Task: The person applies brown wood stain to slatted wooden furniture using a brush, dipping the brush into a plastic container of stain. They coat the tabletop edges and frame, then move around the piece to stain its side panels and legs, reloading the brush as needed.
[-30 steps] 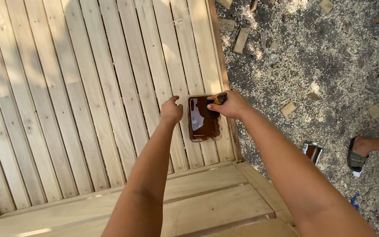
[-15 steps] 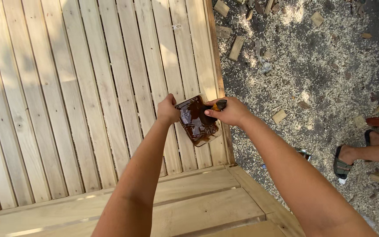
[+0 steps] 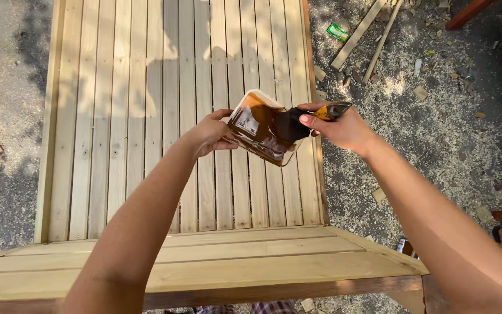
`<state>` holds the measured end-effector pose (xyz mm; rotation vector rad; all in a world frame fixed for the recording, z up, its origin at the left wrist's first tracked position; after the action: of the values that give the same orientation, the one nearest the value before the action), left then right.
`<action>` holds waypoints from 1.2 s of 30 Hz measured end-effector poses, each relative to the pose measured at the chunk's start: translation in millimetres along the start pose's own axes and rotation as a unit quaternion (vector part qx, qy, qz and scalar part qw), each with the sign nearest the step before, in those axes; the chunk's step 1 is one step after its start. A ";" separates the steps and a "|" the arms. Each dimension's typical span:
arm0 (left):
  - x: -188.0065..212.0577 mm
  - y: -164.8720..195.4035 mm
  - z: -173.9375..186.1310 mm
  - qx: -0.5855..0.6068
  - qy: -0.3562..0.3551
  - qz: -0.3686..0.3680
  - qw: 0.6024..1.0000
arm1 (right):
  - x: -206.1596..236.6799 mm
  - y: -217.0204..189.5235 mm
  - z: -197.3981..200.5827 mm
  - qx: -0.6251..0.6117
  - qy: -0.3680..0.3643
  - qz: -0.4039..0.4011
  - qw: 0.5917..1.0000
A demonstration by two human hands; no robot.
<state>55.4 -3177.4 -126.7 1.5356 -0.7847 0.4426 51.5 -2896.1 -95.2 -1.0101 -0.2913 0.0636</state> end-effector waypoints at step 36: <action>387.3 -201.0 174.4 0.478 0.130 -0.227 0.839 | 280.8 -139.4 -249.7 -0.494 0.211 0.028 0.843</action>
<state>434.1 -3436.6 -25.6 2.4354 0.1040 0.7181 376.9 -3124.1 -42.5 -2.0243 0.1536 -0.2908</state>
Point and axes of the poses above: each hand's wrist, its own x-axis away from the middle knuckle, its own z-axis out of the back of the hand, y = z × x, the point moved 3 cm from there along -x, towards the middle knuckle, and after that the axes turned 5 degrees about y, right-handed, at the moved point
